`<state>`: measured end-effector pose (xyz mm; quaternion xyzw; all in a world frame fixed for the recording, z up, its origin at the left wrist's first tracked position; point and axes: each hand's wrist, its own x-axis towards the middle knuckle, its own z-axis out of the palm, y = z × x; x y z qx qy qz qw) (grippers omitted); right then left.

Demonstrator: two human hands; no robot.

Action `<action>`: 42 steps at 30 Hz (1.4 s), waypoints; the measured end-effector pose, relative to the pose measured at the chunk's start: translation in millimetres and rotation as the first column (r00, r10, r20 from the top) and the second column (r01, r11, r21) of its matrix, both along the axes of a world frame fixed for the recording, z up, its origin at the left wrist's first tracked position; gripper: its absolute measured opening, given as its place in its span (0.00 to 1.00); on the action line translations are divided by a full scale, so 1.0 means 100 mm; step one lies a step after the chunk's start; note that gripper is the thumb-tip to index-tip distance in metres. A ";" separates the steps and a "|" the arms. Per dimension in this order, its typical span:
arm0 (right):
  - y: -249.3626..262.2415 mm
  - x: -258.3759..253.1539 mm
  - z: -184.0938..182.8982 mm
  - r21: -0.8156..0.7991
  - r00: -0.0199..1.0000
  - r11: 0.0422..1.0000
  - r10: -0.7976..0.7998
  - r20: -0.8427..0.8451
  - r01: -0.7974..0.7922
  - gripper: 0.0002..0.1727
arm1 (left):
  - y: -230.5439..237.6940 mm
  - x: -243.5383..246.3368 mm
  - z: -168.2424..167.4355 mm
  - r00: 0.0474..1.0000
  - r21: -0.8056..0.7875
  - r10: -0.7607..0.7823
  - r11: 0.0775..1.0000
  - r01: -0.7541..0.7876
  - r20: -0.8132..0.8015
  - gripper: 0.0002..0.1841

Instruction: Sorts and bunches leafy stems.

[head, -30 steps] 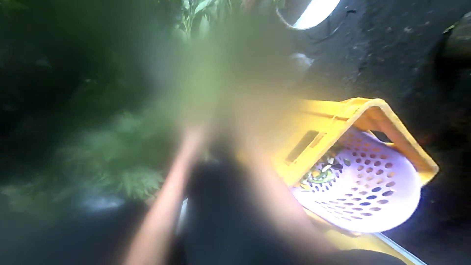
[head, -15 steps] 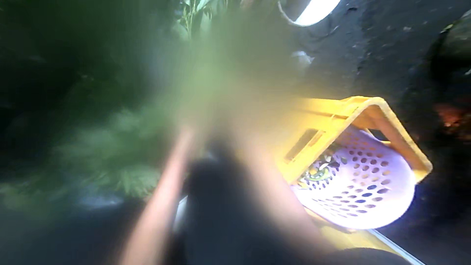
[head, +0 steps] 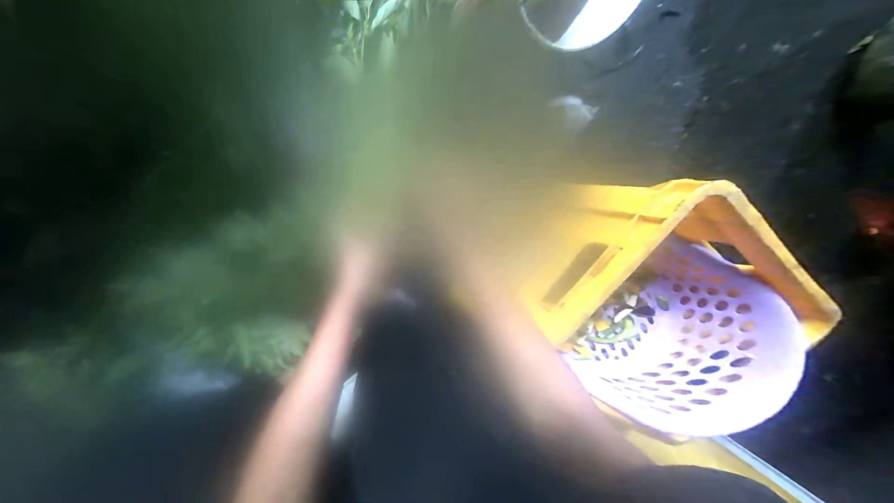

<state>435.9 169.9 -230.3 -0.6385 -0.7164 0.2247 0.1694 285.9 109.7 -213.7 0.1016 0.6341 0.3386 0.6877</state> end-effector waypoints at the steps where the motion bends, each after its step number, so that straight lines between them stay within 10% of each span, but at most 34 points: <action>1: -0.08 0.04 0.03 -0.013 1.000 1.000 -0.003 0.000 0.003 0.11 | 0.00 -0.01 -0.01 1.000 -0.013 0.003 1.000 -0.003 -0.011 0.28; 11: -0.59 0.19 0.49 -0.466 0.993 0.885 0.063 0.102 -0.008 0.17 | 0.08 -0.08 -0.03 0.999 -0.010 -0.006 1.000 0.006 0.031 0.12; 14: -0.56 0.20 -0.17 -0.032 0.995 0.996 -0.082 -0.056 0.080 0.27 | 0.01 -0.11 0.02 0.995 -0.057 -0.049 0.997 0.054 0.085 0.14; 19: -0.01 -0.23 0.00 -0.586 0.844 0.803 -0.386 -0.373 0.109 0.35 | -0.01 -0.07 -0.03 0.981 -0.063 -0.025 0.997 0.038 0.193 0.12; 26: -0.05 0.05 0.09 -0.229 0.942 0.923 -0.266 0.205 0.310 0.22 | -0.02 -0.12 0.01 0.987 0.055 -0.149 0.987 0.153 -0.068 0.21; 31: 0.58 0.01 0.00 0.006 0.967 0.975 -0.220 -0.125 0.222 0.25 | -0.07 -0.12 -0.02 0.988 0.114 -0.135 0.983 0.142 -0.069 0.14; 42: 0.70 0.12 -0.04 -0.230 0.826 0.947 -0.310 -0.470 0.225 0.11 | -0.10 -0.30 -0.12 0.996 0.077 -0.081 0.994 0.078 0.036 0.21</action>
